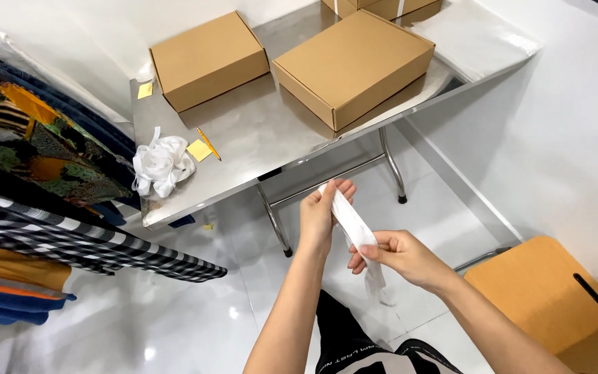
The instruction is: Packing garments into boxes, including removing them from hangers, placing them in plastic bags, and tying ribbons around the finished boxes.
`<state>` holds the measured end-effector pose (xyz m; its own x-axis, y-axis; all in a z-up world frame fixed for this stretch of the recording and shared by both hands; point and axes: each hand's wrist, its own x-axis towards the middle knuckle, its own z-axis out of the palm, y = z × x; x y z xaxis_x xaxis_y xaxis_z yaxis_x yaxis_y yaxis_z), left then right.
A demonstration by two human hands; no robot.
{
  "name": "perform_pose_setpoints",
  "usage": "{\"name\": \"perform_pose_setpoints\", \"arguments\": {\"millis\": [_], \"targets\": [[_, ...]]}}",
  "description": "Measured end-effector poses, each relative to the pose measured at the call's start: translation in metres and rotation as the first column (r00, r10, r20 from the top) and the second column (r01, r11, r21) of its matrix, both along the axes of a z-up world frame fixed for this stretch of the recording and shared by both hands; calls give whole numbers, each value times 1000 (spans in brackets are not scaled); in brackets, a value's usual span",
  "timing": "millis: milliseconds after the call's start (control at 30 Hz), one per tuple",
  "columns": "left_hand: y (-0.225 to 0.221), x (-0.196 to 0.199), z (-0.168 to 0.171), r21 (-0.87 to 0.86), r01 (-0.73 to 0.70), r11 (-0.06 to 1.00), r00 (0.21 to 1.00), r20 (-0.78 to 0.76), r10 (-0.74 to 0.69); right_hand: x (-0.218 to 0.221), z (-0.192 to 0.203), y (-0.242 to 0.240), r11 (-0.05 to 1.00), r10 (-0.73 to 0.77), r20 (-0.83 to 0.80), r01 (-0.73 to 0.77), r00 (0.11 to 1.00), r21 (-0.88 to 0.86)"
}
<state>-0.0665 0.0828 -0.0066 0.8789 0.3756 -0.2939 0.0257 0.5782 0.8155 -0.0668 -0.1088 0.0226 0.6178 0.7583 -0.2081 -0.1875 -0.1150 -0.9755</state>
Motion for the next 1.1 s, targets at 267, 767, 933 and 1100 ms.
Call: {"name": "perform_pose_setpoints", "arguments": {"millis": [267,767,933,1100], "targets": [[-15,-47,-53,-83,512,855,858,1,-514,12,25,29,974,-214,-207,225,955,29],[-37,-79,-15,202,442,874,897,-96,-431,51,-10,37,941,-331,-470,327,819,-93],[-46,-65,-13,206,409,889,913,-95,-398,54,9,30,942,-333,-444,317,831,-113],[-60,-52,-26,410,330,850,944,-167,-285,69,8,12,937,-328,-501,344,801,-63]]}}
